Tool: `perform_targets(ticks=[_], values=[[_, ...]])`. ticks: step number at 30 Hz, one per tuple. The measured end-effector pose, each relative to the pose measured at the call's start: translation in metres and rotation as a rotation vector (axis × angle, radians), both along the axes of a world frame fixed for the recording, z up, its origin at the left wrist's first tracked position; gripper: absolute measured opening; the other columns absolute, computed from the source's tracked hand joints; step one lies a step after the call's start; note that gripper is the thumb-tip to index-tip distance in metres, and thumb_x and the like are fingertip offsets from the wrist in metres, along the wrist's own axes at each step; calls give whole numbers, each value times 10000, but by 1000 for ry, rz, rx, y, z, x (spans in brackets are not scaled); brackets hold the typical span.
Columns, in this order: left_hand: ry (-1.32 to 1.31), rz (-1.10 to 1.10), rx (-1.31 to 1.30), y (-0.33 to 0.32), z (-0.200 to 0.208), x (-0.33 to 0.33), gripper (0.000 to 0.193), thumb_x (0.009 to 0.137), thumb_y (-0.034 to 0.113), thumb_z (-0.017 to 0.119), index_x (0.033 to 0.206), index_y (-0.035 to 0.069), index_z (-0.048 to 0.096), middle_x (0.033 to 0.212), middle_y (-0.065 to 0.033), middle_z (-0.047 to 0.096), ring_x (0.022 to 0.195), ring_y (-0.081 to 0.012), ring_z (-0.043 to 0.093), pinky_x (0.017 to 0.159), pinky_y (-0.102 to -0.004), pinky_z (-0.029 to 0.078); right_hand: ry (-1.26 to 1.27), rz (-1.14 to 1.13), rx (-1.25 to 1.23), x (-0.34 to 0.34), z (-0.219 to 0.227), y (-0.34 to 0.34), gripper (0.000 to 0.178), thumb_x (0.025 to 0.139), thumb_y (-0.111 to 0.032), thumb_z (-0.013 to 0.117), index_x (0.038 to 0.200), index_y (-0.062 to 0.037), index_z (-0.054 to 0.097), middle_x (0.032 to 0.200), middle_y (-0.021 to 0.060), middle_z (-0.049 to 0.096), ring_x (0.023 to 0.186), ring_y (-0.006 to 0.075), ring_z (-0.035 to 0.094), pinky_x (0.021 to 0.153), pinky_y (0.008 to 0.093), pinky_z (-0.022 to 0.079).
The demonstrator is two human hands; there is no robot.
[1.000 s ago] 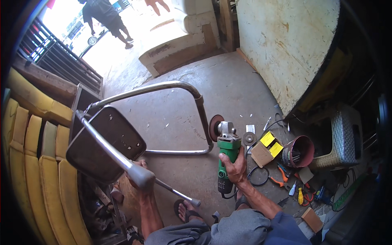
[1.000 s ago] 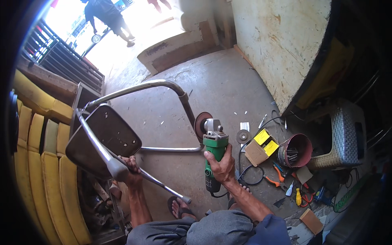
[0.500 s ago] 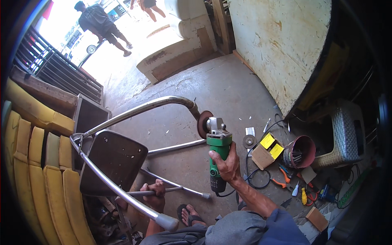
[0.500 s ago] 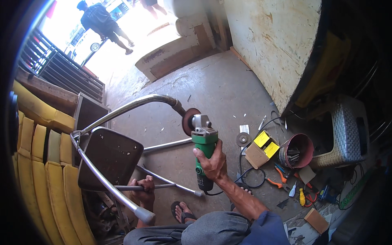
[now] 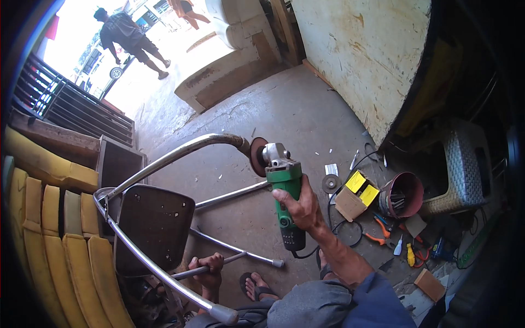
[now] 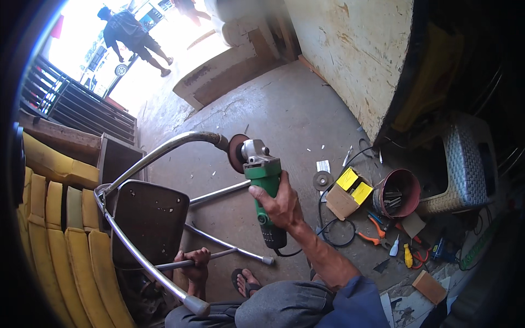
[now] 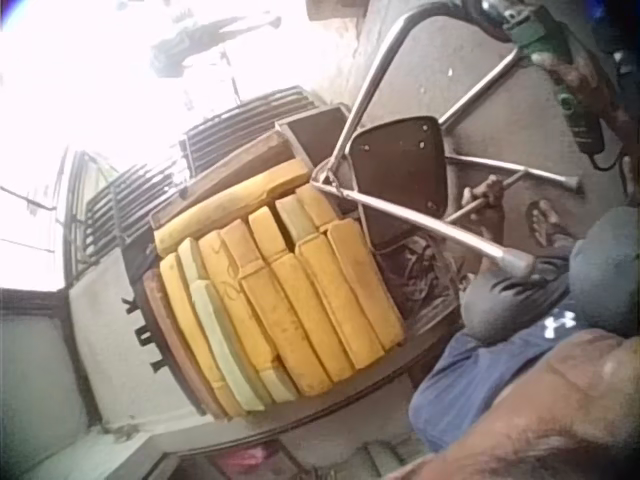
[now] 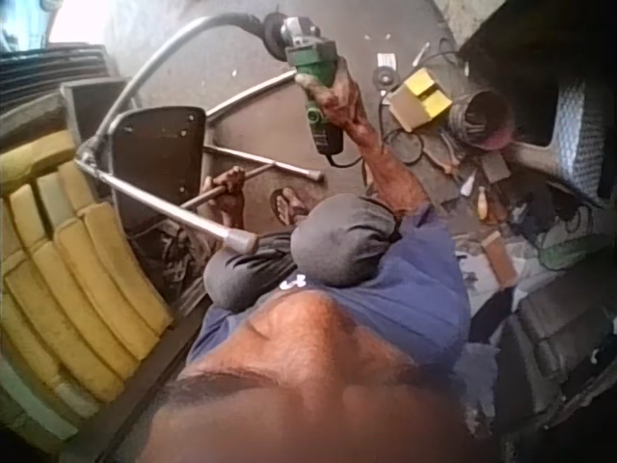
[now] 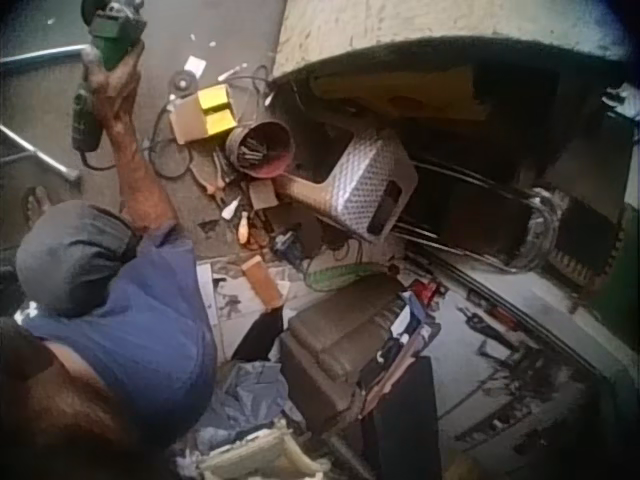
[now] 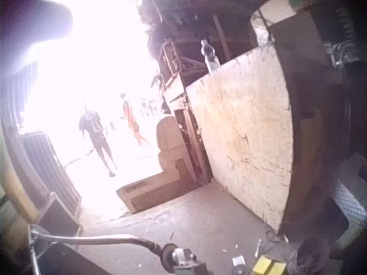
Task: The person uses an angle grinder to grind the metal frame of a folding chair, moving the tool along the joints and legs while holding the chair by hand.
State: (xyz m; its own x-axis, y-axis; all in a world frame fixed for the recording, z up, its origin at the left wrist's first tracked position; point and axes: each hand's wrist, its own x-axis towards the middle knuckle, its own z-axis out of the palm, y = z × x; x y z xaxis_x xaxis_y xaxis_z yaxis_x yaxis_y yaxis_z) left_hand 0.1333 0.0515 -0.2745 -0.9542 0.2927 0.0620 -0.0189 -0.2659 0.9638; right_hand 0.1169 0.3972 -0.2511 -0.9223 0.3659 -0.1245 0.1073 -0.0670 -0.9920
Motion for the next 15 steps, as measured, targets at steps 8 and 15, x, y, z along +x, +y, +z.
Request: perform_targets(ticks=[8, 15], values=[[18, -30, -67, -7, 14, 15, 595, 1012, 480, 157, 572, 99, 276, 498, -43, 294, 526, -205, 268, 587, -380, 320, -114, 143, -54, 2, -12, 33, 783, 835, -554, 720, 1289, 47, 507, 1017, 194, 696, 924, 289, 705, 851, 410, 554], [13, -73, -99, -15, 9, 14, 604, 1016, 486, 150, 568, 107, 297, 498, -42, 329, 523, -213, 297, 627, -392, 351, -82, 157, 32, 0, 0, 40, 827, 829, -617, 717, 1284, 34, 489, 980, 233, 703, 933, 370, 729, 847, 449, 567]])
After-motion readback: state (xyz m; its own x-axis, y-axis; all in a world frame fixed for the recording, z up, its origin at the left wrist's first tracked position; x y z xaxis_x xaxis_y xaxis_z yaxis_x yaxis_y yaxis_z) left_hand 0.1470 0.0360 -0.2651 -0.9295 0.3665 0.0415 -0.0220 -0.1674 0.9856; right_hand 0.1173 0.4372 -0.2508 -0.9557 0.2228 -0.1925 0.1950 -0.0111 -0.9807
